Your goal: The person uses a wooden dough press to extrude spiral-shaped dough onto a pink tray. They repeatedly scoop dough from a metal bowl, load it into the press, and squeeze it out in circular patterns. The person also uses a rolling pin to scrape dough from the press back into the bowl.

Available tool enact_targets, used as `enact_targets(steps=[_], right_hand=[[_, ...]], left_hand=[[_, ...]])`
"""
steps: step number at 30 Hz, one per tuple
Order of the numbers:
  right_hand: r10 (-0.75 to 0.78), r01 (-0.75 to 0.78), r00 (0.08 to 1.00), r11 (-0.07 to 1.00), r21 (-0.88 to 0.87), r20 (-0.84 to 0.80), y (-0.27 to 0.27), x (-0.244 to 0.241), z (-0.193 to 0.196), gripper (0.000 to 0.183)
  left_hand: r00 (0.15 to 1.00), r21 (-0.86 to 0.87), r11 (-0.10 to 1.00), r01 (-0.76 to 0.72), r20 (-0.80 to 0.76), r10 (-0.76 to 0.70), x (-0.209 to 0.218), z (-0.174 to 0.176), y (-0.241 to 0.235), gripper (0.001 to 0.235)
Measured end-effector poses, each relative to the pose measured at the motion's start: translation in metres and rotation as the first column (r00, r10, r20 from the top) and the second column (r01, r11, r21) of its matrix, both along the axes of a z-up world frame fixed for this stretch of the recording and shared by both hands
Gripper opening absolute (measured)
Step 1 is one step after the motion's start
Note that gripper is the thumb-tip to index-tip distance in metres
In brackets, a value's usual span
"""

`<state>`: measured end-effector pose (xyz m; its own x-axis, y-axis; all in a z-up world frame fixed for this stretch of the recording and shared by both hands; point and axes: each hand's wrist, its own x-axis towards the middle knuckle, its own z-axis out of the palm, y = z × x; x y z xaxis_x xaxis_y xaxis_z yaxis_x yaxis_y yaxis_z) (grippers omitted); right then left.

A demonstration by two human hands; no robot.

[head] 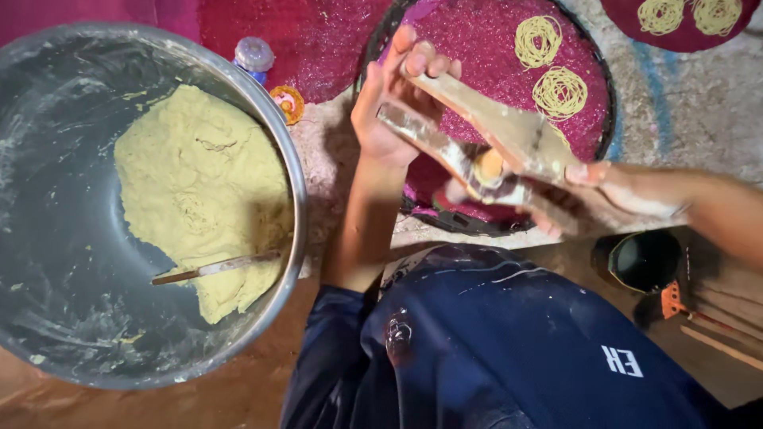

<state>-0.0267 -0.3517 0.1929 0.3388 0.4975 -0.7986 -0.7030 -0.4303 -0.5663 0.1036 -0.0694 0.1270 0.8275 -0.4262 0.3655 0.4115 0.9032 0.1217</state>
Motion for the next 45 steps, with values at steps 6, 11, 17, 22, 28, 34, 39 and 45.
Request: enact_targets(steps=[6,11,17,22,28,34,39,45], right_hand=[[0.116,-0.053,0.962,0.968,-0.244,0.249,0.008,0.031,-0.026,0.078],[0.107,-0.013,0.939,0.961,-0.277,0.327,0.035,0.032,-0.027,0.078],[0.220,-0.046,0.928,0.869,-0.493,0.300,0.037,0.053,0.003,0.077],[0.115,0.023,0.939,0.919,-0.394,0.323,0.055,0.049,0.011,0.074],[0.287,-0.084,0.924,0.797,-0.599,0.253,0.049,0.052,0.039,0.073],[0.132,0.050,0.910,0.906,-0.419,0.394,0.061,0.052,0.030,0.066],[0.251,-0.061,0.927,0.835,-0.546,0.280,0.041,0.045,0.027,0.066],[0.065,0.146,0.894,0.893,-0.426,0.442,0.027,0.058,0.015,0.066]], left_hand=[[0.996,-0.172,0.981,-0.086,-0.022,0.083,0.033,-0.048,0.000,0.020],[0.994,-0.167,0.982,-0.090,-0.074,0.078,0.035,-0.060,0.008,0.021],[0.988,-0.154,0.978,-0.139,-0.091,0.126,0.044,-0.051,-0.003,0.023],[0.994,-0.190,0.976,-0.106,0.001,0.108,0.050,-0.032,0.014,0.025],[0.986,-0.137,0.977,-0.163,-0.056,0.157,0.037,-0.027,0.000,0.025],[0.991,-0.134,0.982,-0.132,0.005,0.134,0.057,-0.029,0.011,0.029],[0.979,-0.098,0.975,-0.202,-0.047,0.198,0.037,-0.040,0.000,0.028],[0.985,-0.117,0.978,-0.172,-0.024,0.170,0.066,-0.035,-0.012,0.036]])
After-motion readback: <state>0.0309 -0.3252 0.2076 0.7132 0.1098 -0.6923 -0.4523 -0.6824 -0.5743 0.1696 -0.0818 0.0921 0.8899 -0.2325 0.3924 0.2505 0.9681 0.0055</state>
